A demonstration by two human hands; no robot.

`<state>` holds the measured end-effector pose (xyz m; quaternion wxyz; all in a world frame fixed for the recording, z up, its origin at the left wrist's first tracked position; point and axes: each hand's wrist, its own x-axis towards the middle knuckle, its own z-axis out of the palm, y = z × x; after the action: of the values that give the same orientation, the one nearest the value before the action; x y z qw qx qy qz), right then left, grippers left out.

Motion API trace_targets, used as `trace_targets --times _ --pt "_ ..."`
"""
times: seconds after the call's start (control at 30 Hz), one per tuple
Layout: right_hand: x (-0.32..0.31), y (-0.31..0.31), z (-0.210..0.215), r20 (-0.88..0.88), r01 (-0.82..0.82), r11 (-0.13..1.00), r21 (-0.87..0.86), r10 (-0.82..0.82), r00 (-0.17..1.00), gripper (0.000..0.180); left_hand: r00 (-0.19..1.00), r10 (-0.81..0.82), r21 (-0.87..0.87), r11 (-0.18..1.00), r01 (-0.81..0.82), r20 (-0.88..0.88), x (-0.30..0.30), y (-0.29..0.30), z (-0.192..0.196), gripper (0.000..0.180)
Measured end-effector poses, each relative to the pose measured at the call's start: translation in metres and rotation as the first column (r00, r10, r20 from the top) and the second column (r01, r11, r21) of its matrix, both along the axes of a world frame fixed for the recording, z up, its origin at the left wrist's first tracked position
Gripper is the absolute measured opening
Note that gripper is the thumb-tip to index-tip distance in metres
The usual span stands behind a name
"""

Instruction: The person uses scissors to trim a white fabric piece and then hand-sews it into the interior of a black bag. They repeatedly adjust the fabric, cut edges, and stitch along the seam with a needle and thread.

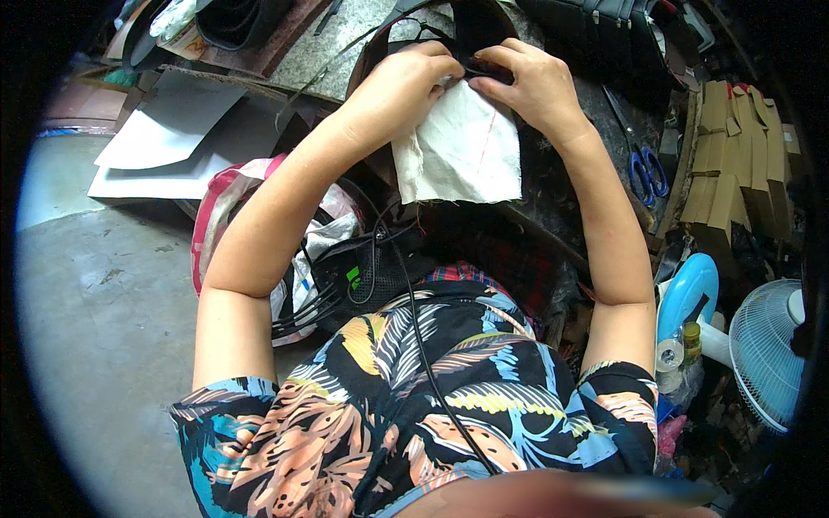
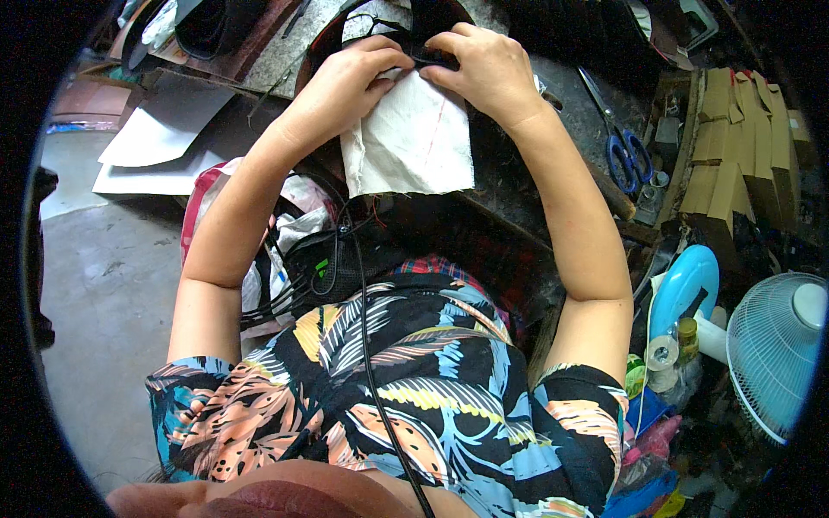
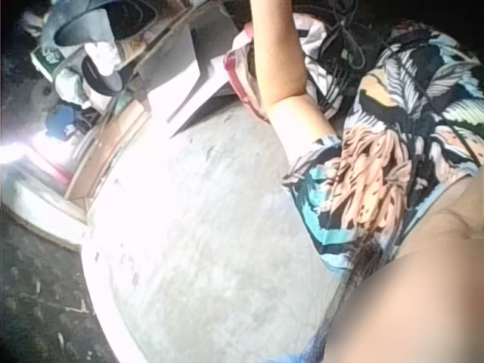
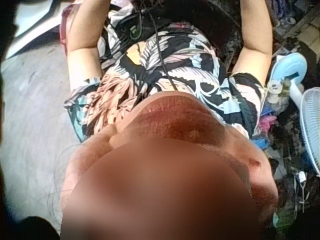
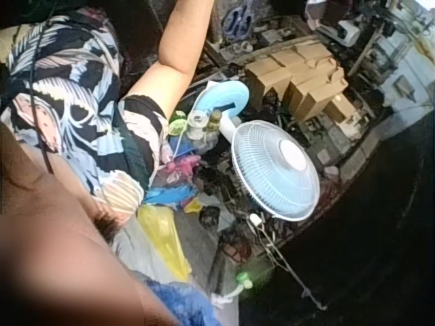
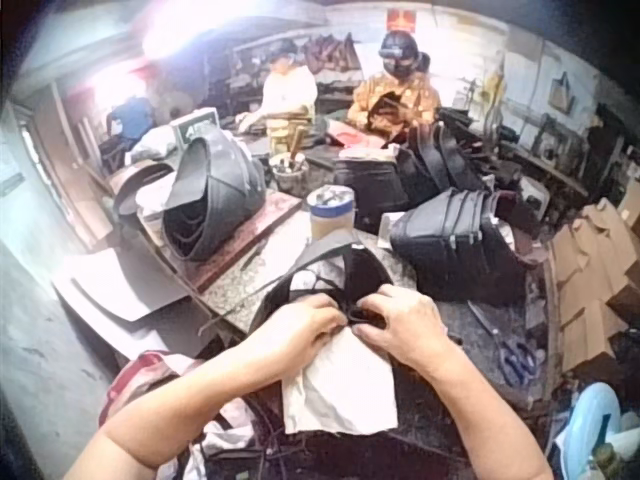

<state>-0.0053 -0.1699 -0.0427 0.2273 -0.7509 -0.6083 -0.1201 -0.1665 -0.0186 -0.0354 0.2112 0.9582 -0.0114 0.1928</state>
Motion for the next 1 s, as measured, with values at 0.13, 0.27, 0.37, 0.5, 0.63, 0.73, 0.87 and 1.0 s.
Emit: trace_targets --times 0.13,0.27,0.37,0.5,0.63,0.73,0.87,1.0 --pt "0.003 0.008 -0.005 -0.105 0.125 0.990 -0.059 -0.131 0.986 0.024 0.999 0.007 0.122 0.993 -0.001 -0.043 -0.006 -0.006 -0.002 0.031" --pt "0.009 0.008 -0.011 -0.255 0.150 0.988 -0.039 -0.155 0.954 0.025 0.999 0.016 0.166 0.986 -0.009 -0.040 -0.006 -0.009 -0.001 0.036" --pt "0.013 0.007 -0.013 -0.288 0.136 0.990 -0.027 -0.138 0.948 0.027 1.000 0.007 0.155 0.988 -0.005 -0.007 -0.006 -0.010 -0.001 0.039" --pt "0.014 0.004 -0.007 -0.344 0.100 0.994 -0.047 -0.110 0.932 0.027 1.000 0.005 0.237 0.972 0.001 -0.025 -0.004 -0.009 -0.001 0.038" --pt "0.012 -0.012 -0.001 -0.365 -0.012 1.000 -0.018 0.005 0.931 0.023 0.999 0.035 0.160 0.987 -0.030 -0.026 0.007 -0.005 -0.003 0.038" --pt "0.006 -0.023 -0.003 -0.269 -0.054 0.998 0.014 0.055 0.962 0.021 0.987 0.160 -0.083 0.984 -0.156 0.034 0.016 -0.006 -0.006 0.032" --pt "0.008 -0.027 -0.003 -0.168 -0.100 0.994 0.042 0.105 0.980 0.021 0.992 0.106 0.109 0.988 -0.112 0.063 0.020 -0.007 -0.006 0.022" --pt "0.004 -0.038 0.001 -0.019 -0.154 0.988 -0.006 0.154 0.988 0.020 0.996 0.042 0.217 0.974 -0.058 0.078 0.011 -0.013 -0.002 0.017"
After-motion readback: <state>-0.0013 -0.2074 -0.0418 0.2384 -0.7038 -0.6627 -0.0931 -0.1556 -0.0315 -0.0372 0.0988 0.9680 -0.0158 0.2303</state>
